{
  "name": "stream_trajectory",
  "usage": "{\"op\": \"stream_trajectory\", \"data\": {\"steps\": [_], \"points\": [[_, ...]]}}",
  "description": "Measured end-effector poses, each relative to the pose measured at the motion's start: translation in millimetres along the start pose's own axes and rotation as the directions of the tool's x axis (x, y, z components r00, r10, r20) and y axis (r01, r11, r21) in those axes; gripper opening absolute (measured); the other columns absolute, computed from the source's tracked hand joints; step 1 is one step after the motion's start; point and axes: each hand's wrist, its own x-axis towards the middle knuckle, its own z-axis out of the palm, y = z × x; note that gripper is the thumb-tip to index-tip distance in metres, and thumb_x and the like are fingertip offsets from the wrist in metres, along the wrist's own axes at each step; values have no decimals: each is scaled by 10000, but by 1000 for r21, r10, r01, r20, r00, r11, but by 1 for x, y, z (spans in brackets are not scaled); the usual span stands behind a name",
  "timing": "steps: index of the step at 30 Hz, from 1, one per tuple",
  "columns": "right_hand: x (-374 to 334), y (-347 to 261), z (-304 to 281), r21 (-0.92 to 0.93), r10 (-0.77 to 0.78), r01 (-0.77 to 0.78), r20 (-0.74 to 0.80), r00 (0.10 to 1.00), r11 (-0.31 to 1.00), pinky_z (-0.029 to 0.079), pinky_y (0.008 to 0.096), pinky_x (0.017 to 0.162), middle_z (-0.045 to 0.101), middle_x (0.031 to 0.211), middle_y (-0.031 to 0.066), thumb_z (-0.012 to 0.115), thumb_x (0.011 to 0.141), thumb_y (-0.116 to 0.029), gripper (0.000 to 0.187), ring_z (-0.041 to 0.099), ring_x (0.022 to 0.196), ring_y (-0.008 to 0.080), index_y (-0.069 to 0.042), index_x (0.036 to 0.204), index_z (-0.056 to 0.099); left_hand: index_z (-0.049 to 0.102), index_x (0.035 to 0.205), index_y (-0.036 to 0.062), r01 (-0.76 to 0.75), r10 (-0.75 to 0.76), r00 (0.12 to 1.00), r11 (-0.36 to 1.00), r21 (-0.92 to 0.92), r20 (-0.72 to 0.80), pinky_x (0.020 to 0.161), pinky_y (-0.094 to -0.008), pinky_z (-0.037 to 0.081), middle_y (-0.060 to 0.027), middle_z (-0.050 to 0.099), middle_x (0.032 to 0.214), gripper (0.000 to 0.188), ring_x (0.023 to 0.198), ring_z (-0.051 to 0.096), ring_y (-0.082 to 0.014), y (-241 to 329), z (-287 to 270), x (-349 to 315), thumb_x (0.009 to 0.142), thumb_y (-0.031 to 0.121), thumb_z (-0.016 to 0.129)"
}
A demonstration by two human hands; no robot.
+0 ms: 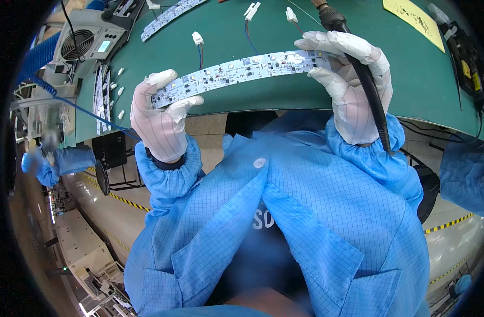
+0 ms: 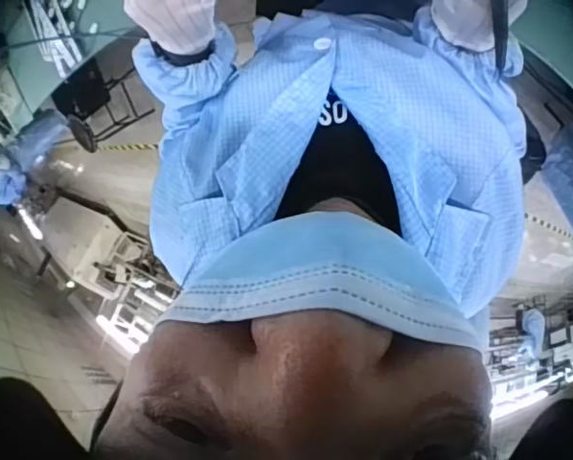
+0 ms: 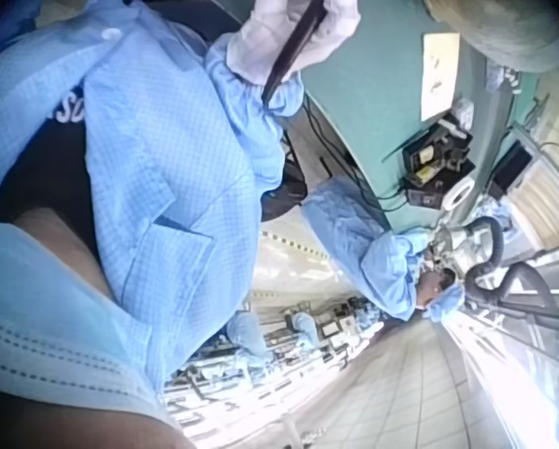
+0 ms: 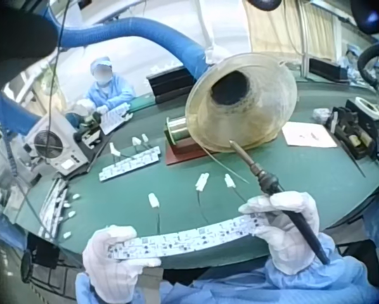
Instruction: Soldering electronic components or wires onto LED light strips at an assembly station.
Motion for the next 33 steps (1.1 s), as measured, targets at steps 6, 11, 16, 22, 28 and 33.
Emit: {"op": "stream_trajectory", "data": {"steps": [6, 11, 16, 22, 28, 33], "points": [[0, -4, 5, -124, 55, -60, -42, 998, 991, 502, 390, 895, 582, 1099, 219, 631, 758, 76, 412, 591, 1032, 317, 33, 1138, 476, 583, 963, 9, 146, -123, 970, 985, -95, 212, 682, -257, 489, -87, 633, 848, 432, 738, 613, -173, -1, -15, 12, 680, 257, 795], [0, -5, 2, -130, 20, -27, -60, 998, 991, 522, 365, 845, 584, 1096, 214, 652, 745, 68, 438, 596, 1015, 301, 31, 1144, 476, 610, 938, -32, 347, -332, 934, 932, -109, 133, 603, -207, 436, -51, 619, 806, 153, 675, 557, -84, -44, -25, 33, 841, 79, 569], [0, -6, 2, -130, 4, -10, -44, 999, 991, 532, 355, 807, 588, 1090, 212, 658, 748, 47, 434, 602, 1000, 302, 27, 1142, 479, 638, 989, 19, 451, -445, 889, 892, 32, -108, 597, -196, 434, -28, 625, 819, 225, 692, 555, -76, -124, -26, 81, 826, 173, 653], [-3, -2, -2, -143, 38, -45, -46, 998, 989, 520, 405, 809, 593, 1090, 216, 612, 792, 27, 409, 594, 1010, 343, -29, 1173, 474, 665, 907, 202, 62, -70, 997, 706, 705, -17, 864, -378, 400, -60, 632, 973, 263, 981, 550, -257, -215, -15, 87, 687, 328, 735], [-2, -4, -2, -132, 39, -46, -56, 998, 990, 526, 367, 806, 594, 1075, 205, 652, 764, 31, 382, 604, 999, 302, 25, 1114, 500, 680, 881, 179, 326, -179, 945, 539, 777, -272, 806, -371, 444, -108, 626, 919, 241, 919, 575, -270, -178, -64, 72, 694, 321, 736], [0, -5, 8, -143, 32, -32, -3, 999, 989, 522, 357, 800, 597, 1066, 196, 633, 788, 16, 345, 604, 990, 287, 25, 1107, 504, 693, 938, 177, 331, -359, 866, -111, 937, -349, 771, -397, 461, -144, 641, 872, 324, 877, 597, -326, -249, -165, 32, 731, 423, 655]]}}
